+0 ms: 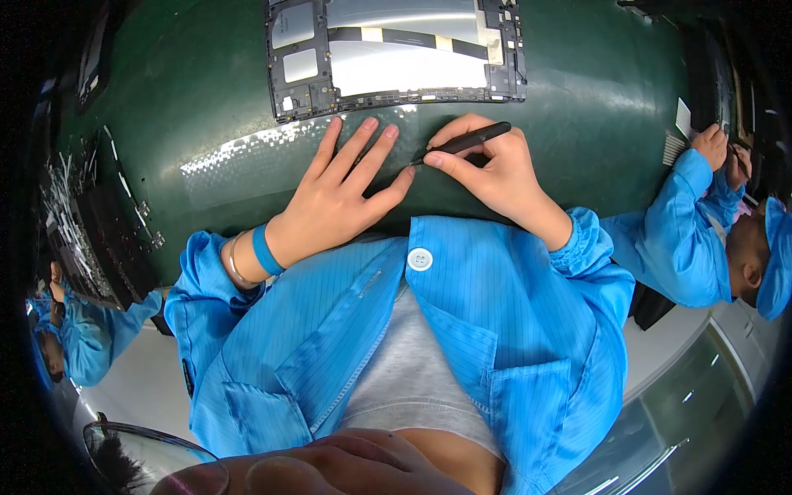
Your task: Assembling electronic components onto a tablet or laptop chassis using a specialized hand tool on an assembly line.
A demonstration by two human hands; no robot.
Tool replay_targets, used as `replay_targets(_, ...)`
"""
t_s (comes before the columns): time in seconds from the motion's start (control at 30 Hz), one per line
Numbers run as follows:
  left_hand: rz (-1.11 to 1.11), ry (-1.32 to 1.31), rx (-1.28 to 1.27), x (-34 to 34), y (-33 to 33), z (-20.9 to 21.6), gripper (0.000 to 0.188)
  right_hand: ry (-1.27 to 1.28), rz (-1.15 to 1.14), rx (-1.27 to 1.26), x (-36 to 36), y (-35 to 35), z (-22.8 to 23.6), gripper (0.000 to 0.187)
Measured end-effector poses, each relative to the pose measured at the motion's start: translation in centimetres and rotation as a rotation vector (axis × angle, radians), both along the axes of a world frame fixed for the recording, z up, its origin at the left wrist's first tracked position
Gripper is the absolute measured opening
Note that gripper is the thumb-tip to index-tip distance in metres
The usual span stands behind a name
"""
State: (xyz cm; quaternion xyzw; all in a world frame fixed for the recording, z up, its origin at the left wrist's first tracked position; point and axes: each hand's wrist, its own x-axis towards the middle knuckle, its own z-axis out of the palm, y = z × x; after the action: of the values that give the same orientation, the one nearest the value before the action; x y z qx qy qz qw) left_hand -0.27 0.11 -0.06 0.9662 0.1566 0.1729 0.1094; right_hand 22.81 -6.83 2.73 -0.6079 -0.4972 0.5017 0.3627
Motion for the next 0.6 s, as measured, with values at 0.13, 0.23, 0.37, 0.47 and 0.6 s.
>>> replay_targets(0.13,0.001,0.003,0.005,-0.04,-0.08,-0.05,0.027,-0.018,0.013,-0.012,0.19,0.04,-0.09,0.015)
replay_targets(0.23,0.007,0.007,-0.007,0.01,-0.20,-0.19,0.029,-0.040,0.048,-0.010,0.38,0.19,-0.13,0.016)
replay_targets(0.37,-0.005,0.029,-0.011,0.15,-0.16,-0.06,0.036,0.023,-0.020,0.069,0.25,-0.10,-0.76,0.015)
replay_targets(0.47,-0.020,0.047,-0.015,0.16,-0.03,0.09,0.040,0.074,-0.046,0.147,0.37,-0.25,-0.65,0.014)
replay_targets(0.6,-0.013,0.031,-0.010,0.03,-0.09,0.00,0.041,0.096,0.020,0.240,0.62,0.39,-0.26,0.017)
